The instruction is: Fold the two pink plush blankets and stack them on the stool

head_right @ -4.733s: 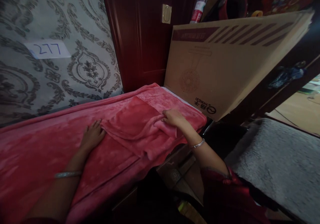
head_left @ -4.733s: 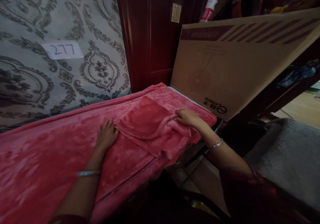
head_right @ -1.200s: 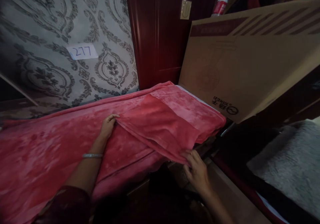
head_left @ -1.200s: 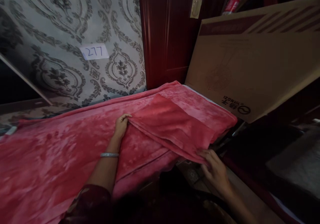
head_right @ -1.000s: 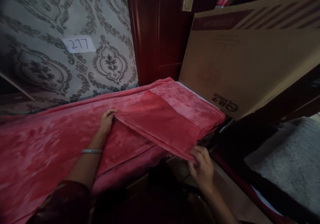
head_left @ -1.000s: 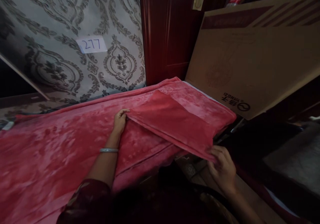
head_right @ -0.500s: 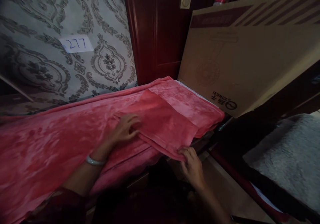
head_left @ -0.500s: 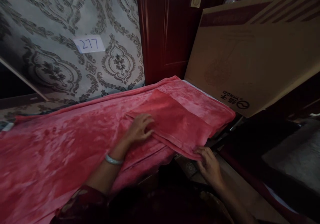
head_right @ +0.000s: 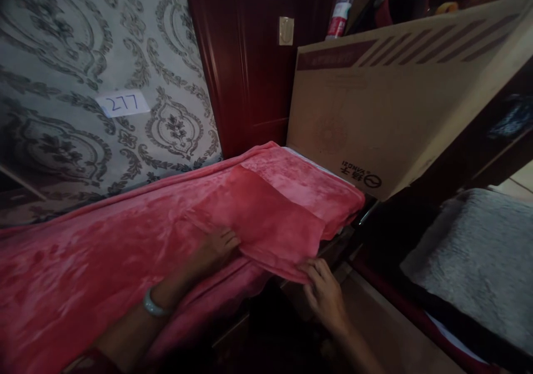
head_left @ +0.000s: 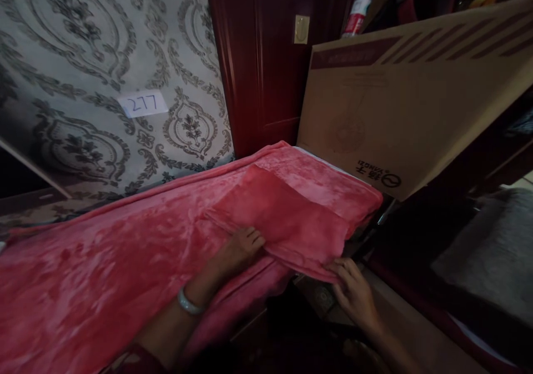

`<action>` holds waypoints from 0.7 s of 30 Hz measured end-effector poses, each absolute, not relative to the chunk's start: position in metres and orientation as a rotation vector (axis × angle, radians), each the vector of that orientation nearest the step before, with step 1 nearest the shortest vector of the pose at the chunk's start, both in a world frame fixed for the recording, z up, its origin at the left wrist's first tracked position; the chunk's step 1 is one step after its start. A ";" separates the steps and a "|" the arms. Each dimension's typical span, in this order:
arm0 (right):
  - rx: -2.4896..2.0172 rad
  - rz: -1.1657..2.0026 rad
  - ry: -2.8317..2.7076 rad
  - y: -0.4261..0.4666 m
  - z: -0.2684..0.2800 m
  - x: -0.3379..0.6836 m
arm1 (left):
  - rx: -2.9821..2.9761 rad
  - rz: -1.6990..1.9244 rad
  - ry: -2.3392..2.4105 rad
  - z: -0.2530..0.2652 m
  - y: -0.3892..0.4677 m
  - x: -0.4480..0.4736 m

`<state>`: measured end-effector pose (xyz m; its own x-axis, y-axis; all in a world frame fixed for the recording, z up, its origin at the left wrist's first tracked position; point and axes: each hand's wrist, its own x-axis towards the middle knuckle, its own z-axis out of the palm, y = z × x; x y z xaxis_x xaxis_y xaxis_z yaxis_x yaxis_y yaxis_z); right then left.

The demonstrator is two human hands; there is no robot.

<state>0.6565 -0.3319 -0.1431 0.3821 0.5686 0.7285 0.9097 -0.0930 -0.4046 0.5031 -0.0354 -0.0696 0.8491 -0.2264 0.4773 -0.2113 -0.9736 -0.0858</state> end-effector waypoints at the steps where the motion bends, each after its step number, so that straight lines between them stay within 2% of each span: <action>1: -1.785 -0.486 -1.305 -0.332 -0.143 0.656 | -3.005 -0.709 0.347 -0.069 -0.036 0.504; 13: -1.870 -0.420 -1.343 -0.335 -0.144 0.652 | -2.970 -0.648 0.312 -0.066 -0.036 0.507; 21: -1.810 -0.603 -1.259 -0.344 -0.121 0.648 | -2.929 -0.985 0.334 -0.079 -0.029 0.513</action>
